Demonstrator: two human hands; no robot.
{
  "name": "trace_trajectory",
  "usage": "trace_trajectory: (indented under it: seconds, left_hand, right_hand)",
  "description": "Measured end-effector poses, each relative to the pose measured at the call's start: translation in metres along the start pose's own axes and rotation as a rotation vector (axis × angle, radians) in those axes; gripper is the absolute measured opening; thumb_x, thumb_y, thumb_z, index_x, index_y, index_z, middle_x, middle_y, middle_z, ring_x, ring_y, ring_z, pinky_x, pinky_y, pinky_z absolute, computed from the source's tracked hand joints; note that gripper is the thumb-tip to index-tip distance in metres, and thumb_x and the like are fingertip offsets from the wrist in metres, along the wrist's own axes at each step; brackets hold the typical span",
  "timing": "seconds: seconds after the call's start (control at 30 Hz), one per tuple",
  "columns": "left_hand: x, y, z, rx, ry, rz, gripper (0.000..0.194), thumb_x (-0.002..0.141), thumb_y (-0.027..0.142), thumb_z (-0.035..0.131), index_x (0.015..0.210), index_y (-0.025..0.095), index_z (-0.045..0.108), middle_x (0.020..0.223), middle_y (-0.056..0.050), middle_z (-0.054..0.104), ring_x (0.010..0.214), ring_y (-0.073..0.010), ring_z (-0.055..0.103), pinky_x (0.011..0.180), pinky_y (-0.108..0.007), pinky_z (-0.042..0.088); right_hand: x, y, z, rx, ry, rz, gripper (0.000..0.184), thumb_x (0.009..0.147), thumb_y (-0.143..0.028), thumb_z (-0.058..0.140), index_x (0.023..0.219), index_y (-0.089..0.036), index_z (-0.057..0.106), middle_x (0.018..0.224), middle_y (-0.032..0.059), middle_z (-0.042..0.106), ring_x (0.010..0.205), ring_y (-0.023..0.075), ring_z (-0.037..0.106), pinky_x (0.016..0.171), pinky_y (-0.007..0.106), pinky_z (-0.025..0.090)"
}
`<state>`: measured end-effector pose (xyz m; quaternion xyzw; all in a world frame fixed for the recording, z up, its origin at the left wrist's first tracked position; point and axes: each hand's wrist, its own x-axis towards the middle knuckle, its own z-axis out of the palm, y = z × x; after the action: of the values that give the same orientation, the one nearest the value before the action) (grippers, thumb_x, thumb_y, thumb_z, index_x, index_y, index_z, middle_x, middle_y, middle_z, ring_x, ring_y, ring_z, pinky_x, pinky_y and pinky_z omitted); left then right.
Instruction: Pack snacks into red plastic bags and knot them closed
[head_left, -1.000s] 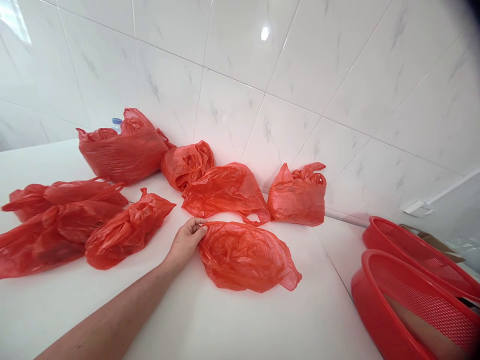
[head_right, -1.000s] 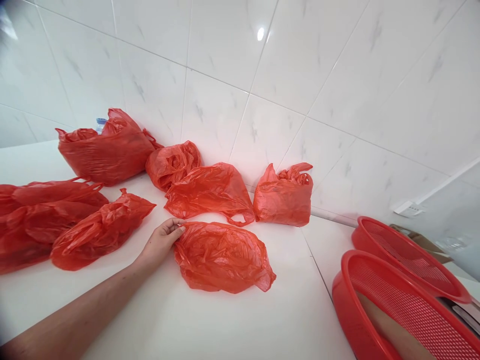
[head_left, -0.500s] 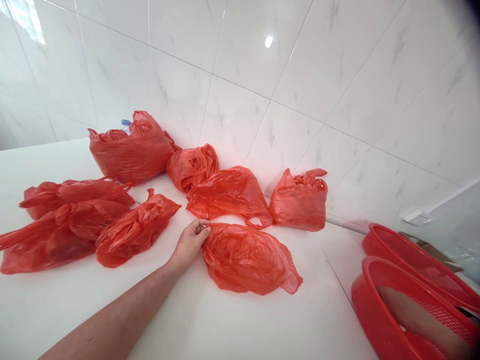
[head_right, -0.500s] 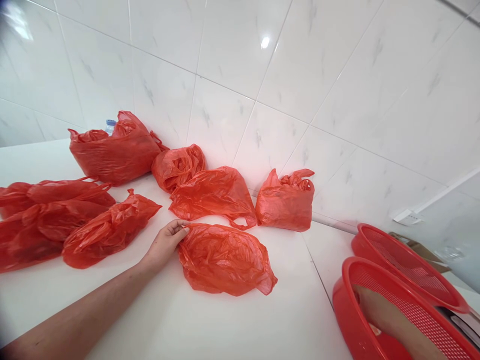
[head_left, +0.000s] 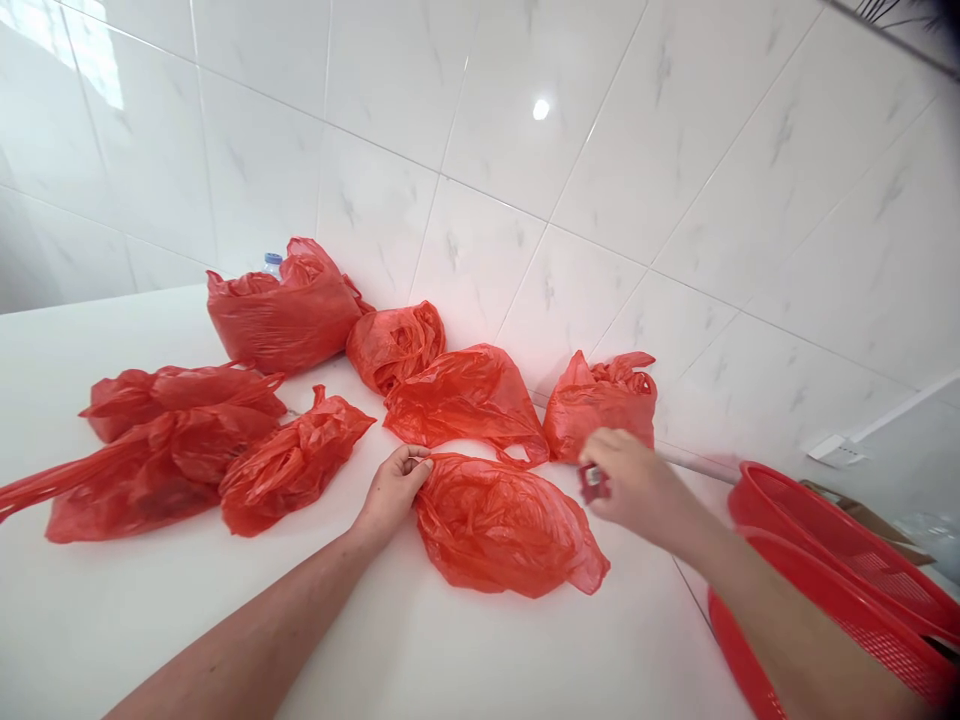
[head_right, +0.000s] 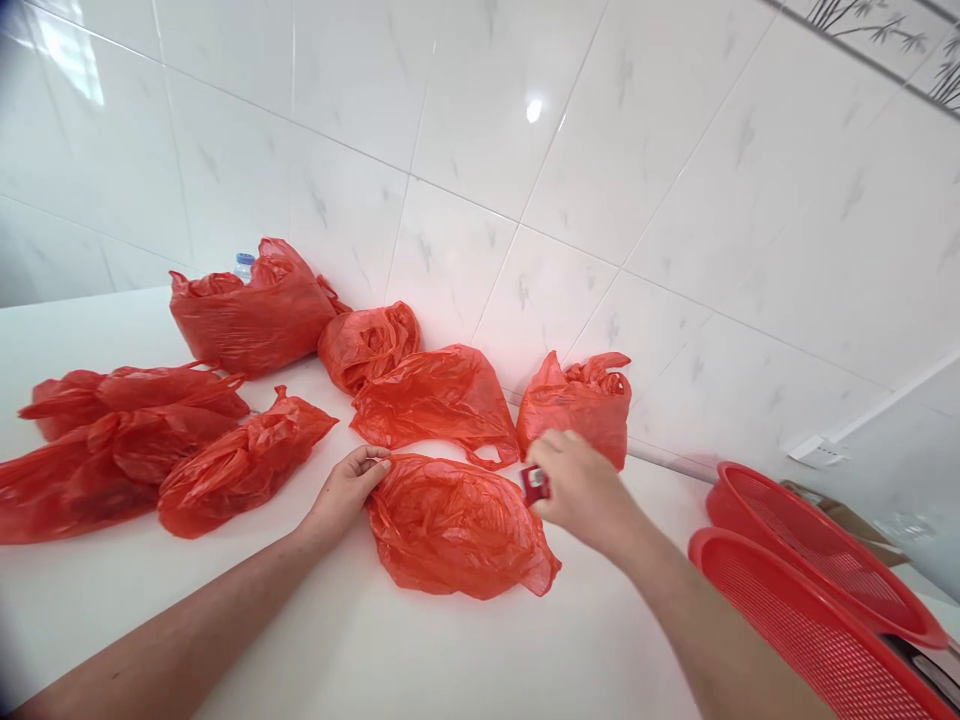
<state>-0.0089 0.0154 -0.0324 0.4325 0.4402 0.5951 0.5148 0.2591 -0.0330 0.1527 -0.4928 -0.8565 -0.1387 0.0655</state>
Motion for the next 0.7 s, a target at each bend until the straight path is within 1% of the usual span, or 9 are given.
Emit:
trace_trajectory:
  seconds: [0.1,0.17,0.27,0.37,0.43,0.53,0.6,0.63,0.7]
  left_hand:
    - [0.0,0.0,0.0,-0.006,-0.009,0.006,0.031,0.073,0.042,0.062,0.092,0.019,0.057,0.06,0.004,0.055,0.05,-0.009,0.048,0.047,-0.019,0.035]
    - [-0.001,0.001,0.0,-0.021,-0.016,0.0,0.03,0.074,0.042,0.061,0.092,0.019,0.056,0.06,0.005,0.054,0.05,-0.0089,0.048,0.047,-0.019,0.036]
    - [-0.002,0.004,0.001,-0.048,-0.026,-0.007,0.029,0.074,0.041,0.061,0.09,0.019,0.055,0.058,0.006,0.052,0.049,-0.0086,0.046,0.047,-0.019,0.036]
    - [-0.002,0.005,0.001,-0.051,-0.034,-0.014,0.029,0.074,0.042,0.061,0.09,0.019,0.054,0.057,0.006,0.051,0.047,-0.0085,0.045,0.045,-0.019,0.035]
    - [-0.002,0.004,0.001,-0.039,-0.037,-0.012,0.028,0.074,0.041,0.06,0.09,0.019,0.054,0.058,0.006,0.052,0.048,-0.0087,0.047,0.046,-0.019,0.036]
    - [-0.001,0.003,0.001,-0.031,-0.031,-0.01,0.027,0.074,0.039,0.06,0.09,0.019,0.054,0.061,0.004,0.055,0.05,-0.0093,0.049,0.047,-0.02,0.038]
    - [0.0,0.002,0.001,-0.04,-0.035,-0.015,0.028,0.073,0.039,0.061,0.09,0.018,0.055,0.062,0.004,0.057,0.051,-0.01,0.05,0.048,-0.02,0.039]
    - [0.0,0.002,0.001,-0.044,-0.038,-0.016,0.028,0.073,0.04,0.061,0.09,0.018,0.055,0.062,0.003,0.057,0.051,-0.0103,0.051,0.049,-0.02,0.039]
    - [0.001,0.001,0.0,-0.047,-0.044,-0.018,0.029,0.073,0.041,0.061,0.091,0.018,0.055,0.063,0.003,0.058,0.052,-0.0108,0.052,0.049,-0.021,0.039]
  right_hand:
    - [0.025,-0.047,0.026,0.016,-0.059,-0.132,0.02,0.061,-0.006,0.054,0.073,-0.02,0.046,0.082,0.0009,0.053,0.075,0.0158,0.044,0.058,0.026,0.032]
    - [0.035,-0.064,0.045,0.026,-0.11,-0.193,0.021,0.06,-0.007,0.057,0.072,-0.02,0.046,0.083,0.0009,0.053,0.075,0.0161,0.043,0.058,0.026,0.032]
    - [0.041,-0.074,0.067,0.101,-0.191,-0.23,0.023,0.06,-0.011,0.064,0.077,-0.02,0.051,0.084,0.0007,0.054,0.08,0.0177,0.045,0.063,0.026,0.036]
    - [0.04,-0.07,0.068,0.238,-0.233,-0.205,0.038,0.06,-0.023,0.073,0.094,-0.023,0.056,0.098,0.001,0.056,0.094,0.0206,0.048,0.076,0.03,0.042]
    - [0.035,-0.061,0.058,0.298,-0.211,-0.138,0.046,0.065,-0.029,0.072,0.107,-0.027,0.055,0.114,0.0018,0.054,0.105,0.0221,0.048,0.087,0.034,0.041]
    - [0.02,-0.031,0.039,0.301,-0.122,0.029,0.036,0.078,-0.033,0.06,0.113,-0.03,0.054,0.125,0.0017,0.051,0.114,0.0213,0.047,0.095,0.036,0.039]
    - [0.002,0.0,0.028,0.261,-0.046,0.18,0.025,0.082,-0.036,0.054,0.106,-0.03,0.058,0.119,0.0013,0.055,0.11,0.0208,0.052,0.091,0.036,0.043]
    - [-0.009,0.019,0.025,0.235,-0.018,0.265,0.024,0.084,-0.038,0.051,0.106,-0.03,0.058,0.117,0.0012,0.057,0.107,0.0207,0.054,0.086,0.035,0.046]
    - [-0.036,0.057,0.019,0.14,0.04,0.428,0.022,0.083,-0.041,0.052,0.098,-0.029,0.061,0.107,0.0027,0.062,0.093,0.0217,0.061,0.071,0.034,0.051]
